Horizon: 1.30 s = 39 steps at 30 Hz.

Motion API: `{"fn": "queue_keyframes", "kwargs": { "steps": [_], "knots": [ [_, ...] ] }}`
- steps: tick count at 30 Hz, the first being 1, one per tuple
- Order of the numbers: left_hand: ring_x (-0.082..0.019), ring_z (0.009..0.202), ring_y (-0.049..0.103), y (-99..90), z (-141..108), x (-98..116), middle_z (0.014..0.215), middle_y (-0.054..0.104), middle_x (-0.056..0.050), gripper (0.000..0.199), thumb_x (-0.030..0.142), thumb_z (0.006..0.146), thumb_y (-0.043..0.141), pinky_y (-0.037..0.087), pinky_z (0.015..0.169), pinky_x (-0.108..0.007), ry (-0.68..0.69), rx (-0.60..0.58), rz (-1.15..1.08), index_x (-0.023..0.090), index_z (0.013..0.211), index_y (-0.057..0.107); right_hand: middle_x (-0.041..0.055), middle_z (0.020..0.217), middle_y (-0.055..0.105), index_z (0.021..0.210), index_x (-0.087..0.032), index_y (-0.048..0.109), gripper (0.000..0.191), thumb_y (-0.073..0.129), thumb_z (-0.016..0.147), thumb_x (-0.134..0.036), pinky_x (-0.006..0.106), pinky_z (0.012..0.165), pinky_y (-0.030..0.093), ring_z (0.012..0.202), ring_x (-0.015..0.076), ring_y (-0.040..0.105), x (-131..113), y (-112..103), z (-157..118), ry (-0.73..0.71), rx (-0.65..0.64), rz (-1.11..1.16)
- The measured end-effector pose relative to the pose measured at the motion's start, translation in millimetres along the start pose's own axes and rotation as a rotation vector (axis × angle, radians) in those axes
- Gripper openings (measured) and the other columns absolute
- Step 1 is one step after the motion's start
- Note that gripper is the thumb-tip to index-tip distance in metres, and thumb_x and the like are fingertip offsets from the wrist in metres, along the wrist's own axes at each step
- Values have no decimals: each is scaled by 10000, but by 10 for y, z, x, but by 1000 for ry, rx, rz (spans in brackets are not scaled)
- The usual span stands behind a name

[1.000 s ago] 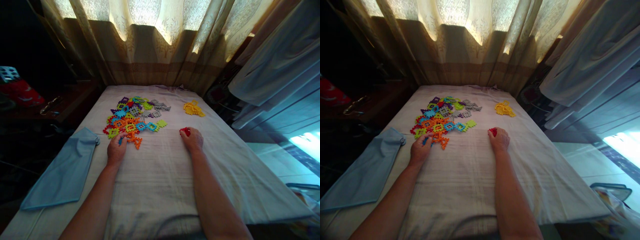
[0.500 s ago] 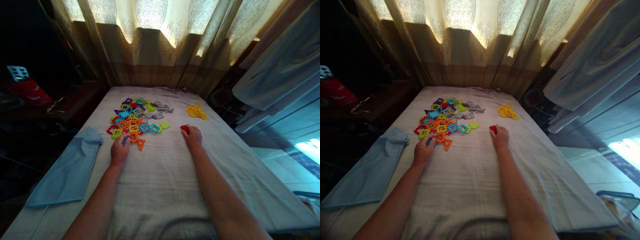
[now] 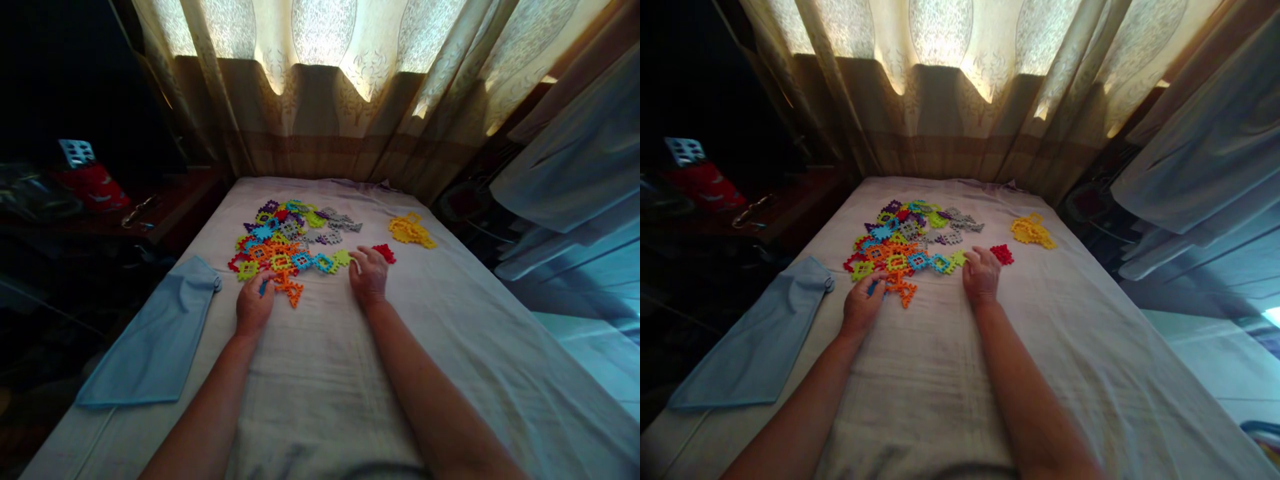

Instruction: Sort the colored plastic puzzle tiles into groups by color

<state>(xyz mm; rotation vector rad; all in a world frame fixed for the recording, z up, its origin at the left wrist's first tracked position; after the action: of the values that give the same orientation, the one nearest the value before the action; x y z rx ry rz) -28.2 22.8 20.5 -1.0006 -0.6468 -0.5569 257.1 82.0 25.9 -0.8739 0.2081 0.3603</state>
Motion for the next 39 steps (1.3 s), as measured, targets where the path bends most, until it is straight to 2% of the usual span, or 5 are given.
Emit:
{"fn": "queue_keyframes", "kwargs": {
  "steps": [4,8,15,22,39],
  "knots": [
    [-213,1101,649,24,-21,50,1115,733,-64,286,265,854,479,480,1021,-381,106,-38,83,200,1025,699,83,1025,694,1022,-228,727,272,480,919,-180,339,914,415,972,211,579,-801,106,-211,-379,-272,146],
    [-261,1241,568,72,-82,111,1262,676,-78,295,295,866,532,402,1100,-465,183,-107,239,209,1097,694,88,1024,695,1100,-222,715,275,486,952,-254,320,871,427,945,212,585,-1151,243,-234,-406,-476,100],
    [-287,1364,451,131,-152,171,1428,554,-93,400,370,872,577,306,1155,-537,197,-203,392,245,1248,629,123,1105,666,1206,-195,679,343,464,950,-270,351,908,413,1013,242,571,-1029,317,-66,-83,-485,-36],
    [-299,1384,421,145,-178,187,1471,503,-110,482,379,870,594,304,1151,-542,195,-242,443,257,1336,579,95,1196,642,1194,-239,686,332,487,936,-302,346,942,396,1074,233,553,-1078,371,-77,-228,-532,50],
    [-308,1364,438,144,-184,176,1471,492,-115,440,367,861,616,329,1135,-545,220,-216,437,275,1291,609,112,1078,665,980,-194,683,222,604,885,-378,366,900,408,999,249,559,-835,181,-226,-195,-465,68]
  ]
}}
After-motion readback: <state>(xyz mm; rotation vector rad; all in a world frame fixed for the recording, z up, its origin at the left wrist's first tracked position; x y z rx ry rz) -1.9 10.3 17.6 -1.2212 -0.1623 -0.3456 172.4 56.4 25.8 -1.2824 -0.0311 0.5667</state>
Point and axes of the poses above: each hand's wrist, its own z-axis towards the middle knuckle, its own y-axis out of the palm, x = y × z, the point moved 4 cm from there along z, towards the middle knuckle
